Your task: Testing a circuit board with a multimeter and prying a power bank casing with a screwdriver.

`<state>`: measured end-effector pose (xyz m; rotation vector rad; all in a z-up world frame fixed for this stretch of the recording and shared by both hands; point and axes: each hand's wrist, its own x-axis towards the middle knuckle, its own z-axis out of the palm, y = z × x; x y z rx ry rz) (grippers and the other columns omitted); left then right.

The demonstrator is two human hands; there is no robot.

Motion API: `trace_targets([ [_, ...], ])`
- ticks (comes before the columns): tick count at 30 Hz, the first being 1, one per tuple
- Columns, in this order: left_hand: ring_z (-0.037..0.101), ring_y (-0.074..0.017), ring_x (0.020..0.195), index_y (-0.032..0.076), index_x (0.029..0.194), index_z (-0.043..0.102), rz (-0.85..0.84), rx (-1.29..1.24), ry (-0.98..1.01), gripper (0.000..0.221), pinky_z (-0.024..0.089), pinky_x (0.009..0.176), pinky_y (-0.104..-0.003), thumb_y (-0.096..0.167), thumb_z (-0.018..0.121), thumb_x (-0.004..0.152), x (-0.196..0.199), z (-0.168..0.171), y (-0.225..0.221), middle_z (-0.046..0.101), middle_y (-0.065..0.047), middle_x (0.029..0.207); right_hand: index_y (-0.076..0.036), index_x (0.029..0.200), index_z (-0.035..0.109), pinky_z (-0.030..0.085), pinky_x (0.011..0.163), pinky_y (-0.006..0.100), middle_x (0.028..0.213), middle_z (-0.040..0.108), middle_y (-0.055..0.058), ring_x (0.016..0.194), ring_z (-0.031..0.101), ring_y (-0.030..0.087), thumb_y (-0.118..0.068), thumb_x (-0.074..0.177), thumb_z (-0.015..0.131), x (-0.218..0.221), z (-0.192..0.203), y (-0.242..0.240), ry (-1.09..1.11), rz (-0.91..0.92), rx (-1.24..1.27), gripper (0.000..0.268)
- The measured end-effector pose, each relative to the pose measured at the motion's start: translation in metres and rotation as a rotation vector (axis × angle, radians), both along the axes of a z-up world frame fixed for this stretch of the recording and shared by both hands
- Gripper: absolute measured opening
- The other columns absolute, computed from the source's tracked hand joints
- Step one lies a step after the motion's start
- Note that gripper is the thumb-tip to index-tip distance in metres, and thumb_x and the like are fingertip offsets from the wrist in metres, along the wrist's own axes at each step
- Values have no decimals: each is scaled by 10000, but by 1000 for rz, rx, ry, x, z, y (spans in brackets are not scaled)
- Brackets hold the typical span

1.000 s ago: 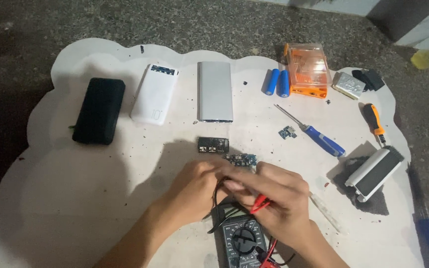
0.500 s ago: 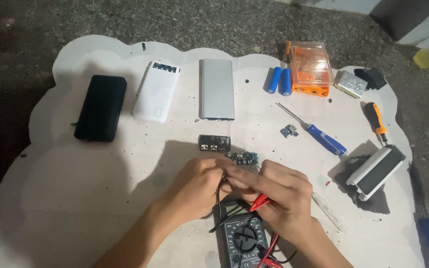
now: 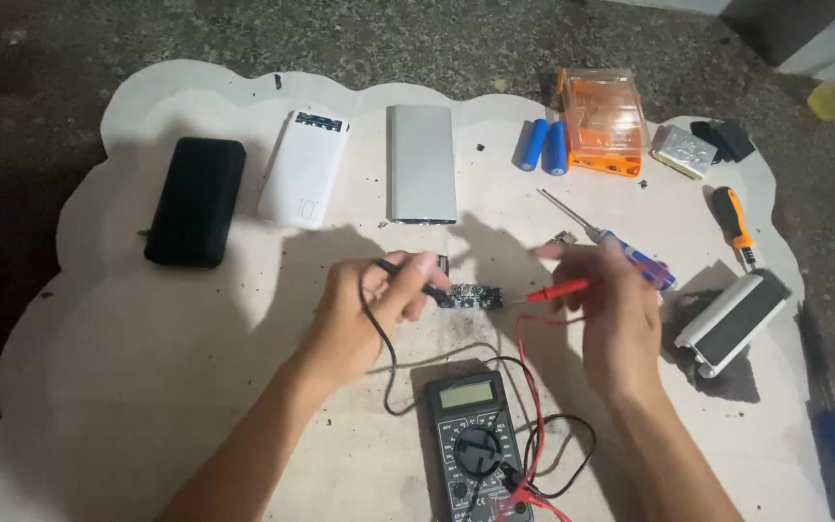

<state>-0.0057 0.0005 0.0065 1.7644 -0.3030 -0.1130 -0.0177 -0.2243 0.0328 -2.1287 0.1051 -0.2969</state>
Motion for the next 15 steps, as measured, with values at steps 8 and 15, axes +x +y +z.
trace_targets([
  [8, 588, -120, 506, -11, 957, 781, 185, -368, 194, 302, 496, 442, -206, 254, 642, 1001, 10, -18, -14, 742, -166, 656, 83, 915, 730, 609, 538, 388, 685, 697, 239, 576, 687, 256, -154, 1017, 649, 28, -41, -19, 224, 116, 550, 271],
  [15, 609, -120, 505, -15, 929, 769, 113, -311, 214, 232, 530, 465, -216, 206, 708, 964, 9, -13, -13, 745, -165, 652, 78, 898, 748, 626, 523, 376, 645, 693, 239, 569, 698, 261, -143, 998, 672, 27, -37, -14, 217, 131, 543, 254],
])
